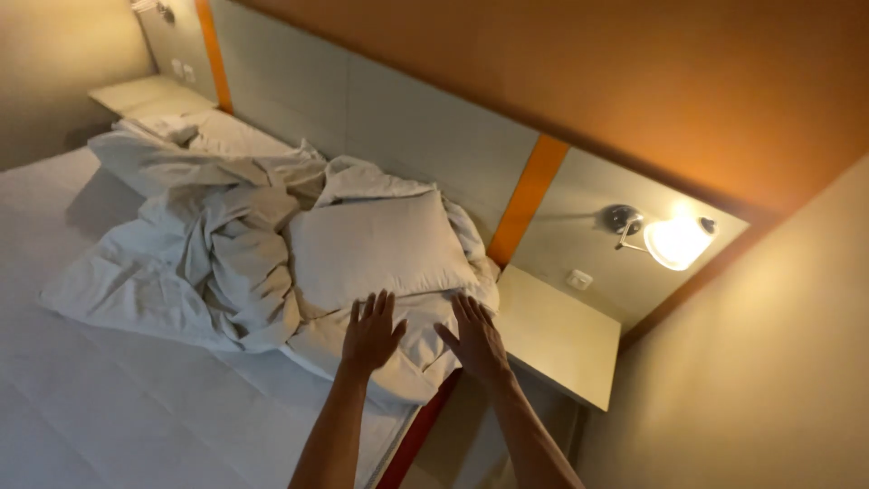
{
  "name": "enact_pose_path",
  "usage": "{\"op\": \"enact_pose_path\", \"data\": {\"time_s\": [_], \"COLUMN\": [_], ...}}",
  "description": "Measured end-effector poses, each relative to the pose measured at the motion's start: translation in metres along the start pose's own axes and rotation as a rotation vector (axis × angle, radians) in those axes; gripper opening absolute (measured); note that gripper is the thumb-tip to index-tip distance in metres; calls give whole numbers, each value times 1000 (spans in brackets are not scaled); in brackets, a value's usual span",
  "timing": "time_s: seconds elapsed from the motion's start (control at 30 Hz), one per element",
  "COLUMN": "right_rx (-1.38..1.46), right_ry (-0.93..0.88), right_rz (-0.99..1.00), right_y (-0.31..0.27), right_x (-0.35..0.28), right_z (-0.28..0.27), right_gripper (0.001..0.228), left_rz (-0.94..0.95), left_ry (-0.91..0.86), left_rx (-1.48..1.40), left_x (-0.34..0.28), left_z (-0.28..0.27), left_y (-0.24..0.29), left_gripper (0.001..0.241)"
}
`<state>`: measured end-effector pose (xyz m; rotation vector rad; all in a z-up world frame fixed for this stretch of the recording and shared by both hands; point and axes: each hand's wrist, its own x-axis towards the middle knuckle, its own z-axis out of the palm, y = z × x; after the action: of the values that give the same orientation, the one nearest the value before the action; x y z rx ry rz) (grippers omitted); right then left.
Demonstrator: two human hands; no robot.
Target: The person places a white pillow on a chair and then proceeds to fold the white bedsheet on the mattress. They gather the sheet into a neat pile at the foot of the bed using both hands.
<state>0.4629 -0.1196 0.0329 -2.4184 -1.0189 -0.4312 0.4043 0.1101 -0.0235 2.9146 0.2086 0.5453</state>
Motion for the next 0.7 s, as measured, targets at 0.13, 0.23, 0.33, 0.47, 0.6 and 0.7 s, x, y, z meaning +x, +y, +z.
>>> {"op": "enact_pose_path", "data": {"time_s": [0.13, 0.23, 0.33, 0.47, 0.6, 0.7], "right_rx": [11, 47, 51, 79, 120, 129], "right_ry": [-59, -157, -187, -264, -346, -365], "right_rz": [9, 20, 1, -50, -92, -95], "right_y": [22, 42, 62, 98, 120, 135], "right_x": [44, 71, 105, 150, 201, 224], "right_z": [27, 50, 77, 127, 169, 204], "right_gripper": [75, 78, 78, 79, 81, 83], "left_rz": [-11, -88, -123, -216, -300, -352], "left_ry": [38, -39, -75, -119, -193, -260], "left_rx": [-27, 24, 16, 52, 62, 32], "left_x": [37, 57, 85, 115, 149, 169], "left_z": [15, 30, 54, 96, 139, 165], "left_y": [-20, -32, -50, -70, -94, -107], "left_gripper": [67, 69, 70, 71, 72, 72]}}
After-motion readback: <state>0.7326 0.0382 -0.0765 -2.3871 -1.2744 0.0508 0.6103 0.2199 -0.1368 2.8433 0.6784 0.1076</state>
